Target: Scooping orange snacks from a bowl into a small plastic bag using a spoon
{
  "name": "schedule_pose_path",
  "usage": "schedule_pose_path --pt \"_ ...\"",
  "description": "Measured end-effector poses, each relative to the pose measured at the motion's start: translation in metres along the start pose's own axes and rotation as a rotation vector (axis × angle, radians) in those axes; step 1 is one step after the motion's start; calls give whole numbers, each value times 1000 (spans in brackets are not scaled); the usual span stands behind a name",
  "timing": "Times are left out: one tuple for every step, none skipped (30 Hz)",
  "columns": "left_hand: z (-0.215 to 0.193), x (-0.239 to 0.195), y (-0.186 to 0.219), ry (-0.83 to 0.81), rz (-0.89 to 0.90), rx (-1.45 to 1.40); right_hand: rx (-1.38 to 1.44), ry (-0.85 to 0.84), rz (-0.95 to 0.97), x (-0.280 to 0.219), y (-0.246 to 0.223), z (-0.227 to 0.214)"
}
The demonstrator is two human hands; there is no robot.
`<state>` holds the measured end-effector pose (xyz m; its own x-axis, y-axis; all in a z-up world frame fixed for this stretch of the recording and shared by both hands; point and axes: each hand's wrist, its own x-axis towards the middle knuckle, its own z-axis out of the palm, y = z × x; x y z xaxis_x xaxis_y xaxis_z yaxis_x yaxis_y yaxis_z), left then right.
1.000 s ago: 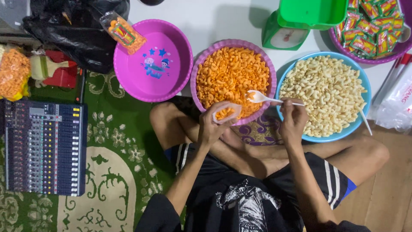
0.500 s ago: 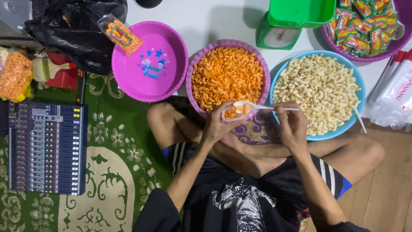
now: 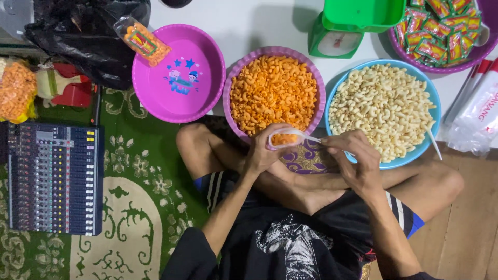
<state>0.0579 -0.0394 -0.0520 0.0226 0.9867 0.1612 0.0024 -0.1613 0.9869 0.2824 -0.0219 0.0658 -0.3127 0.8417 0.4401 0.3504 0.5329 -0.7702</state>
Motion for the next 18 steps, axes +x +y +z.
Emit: schedule_pose_path --pt "-1 1 2 2 3 -1 -1 -1 -3 0 -1 -2" --pt "-2 2 4 -1 2 2 2 7 8 1 -1 -3" --pt "-4 2 6 -9 0 6 3 20 21 0 -2 -4" --pt "-6 1 11 -11 2 6 2 22 21 -2 -2 -3" --pt "-6 1 16 -3 -7 -13 -1 26 24 -3 -1 -4" --pt "-6 1 21 5 -17 -32 -4 30 28 -3 0 -5" --pt "-7 -1 17 3 -16 -34 -7 31 29 -2 -1 -3" --pt "-7 -3 14 5 -16 33 -10 13 10 -1 -1 -2" --pt "-8 -3 10 8 -15 102 -12 -6 -10 1 -1 0" --pt "-9 -1 16 8 -12 100 -15 -5 -12 1 -2 0" --pt "-10 -2 21 -4 -41 86 -17 9 0 0 -3 0" --pt "-12 -3 26 -17 -70 73 -19 24 12 -2 -4 1" --pt "-11 -2 28 -16 -75 70 -19 20 17 1 -5 2" --pt "-10 -1 28 -1 -80 73 -23 19 20 3 -6 4" --pt "-9 -2 29 13 -87 75 -27 17 26 4 -8 5" --pt "-8 -5 27 12 -94 72 -28 14 33 1 -10 7" --pt "-8 -4 24 15 -95 41 -20 23 28 2 -10 10" --pt "-8 -3 22 18 -95 11 -12 33 23 3 -10 12"
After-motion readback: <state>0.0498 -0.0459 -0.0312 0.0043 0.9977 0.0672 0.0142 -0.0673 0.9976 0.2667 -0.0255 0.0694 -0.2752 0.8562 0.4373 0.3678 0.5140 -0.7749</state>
